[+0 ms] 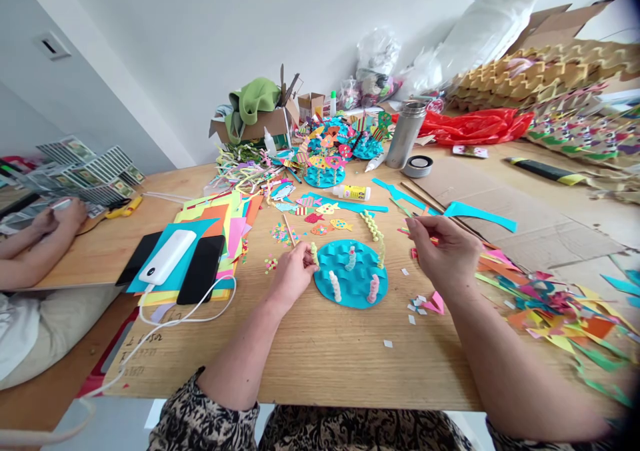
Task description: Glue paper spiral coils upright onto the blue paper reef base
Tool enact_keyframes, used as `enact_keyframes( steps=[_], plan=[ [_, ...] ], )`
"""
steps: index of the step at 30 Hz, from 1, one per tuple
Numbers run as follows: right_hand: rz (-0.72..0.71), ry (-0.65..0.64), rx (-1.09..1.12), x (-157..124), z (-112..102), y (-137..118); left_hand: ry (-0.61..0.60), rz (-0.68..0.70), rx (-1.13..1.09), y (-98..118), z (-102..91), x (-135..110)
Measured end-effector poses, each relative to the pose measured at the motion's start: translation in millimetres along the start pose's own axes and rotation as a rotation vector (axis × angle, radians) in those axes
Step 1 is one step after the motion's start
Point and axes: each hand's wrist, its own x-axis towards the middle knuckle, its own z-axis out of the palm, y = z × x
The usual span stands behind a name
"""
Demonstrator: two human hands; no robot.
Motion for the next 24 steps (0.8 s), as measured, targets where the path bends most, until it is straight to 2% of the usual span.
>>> enact_keyframes(
  steps=[24],
  plan=[
    [0.051, -0.031, 0.048, -1.4, 2.7, 3.5, -0.03, 0.037, 0.016, -2.6, 1.0, 1.8]
  ],
)
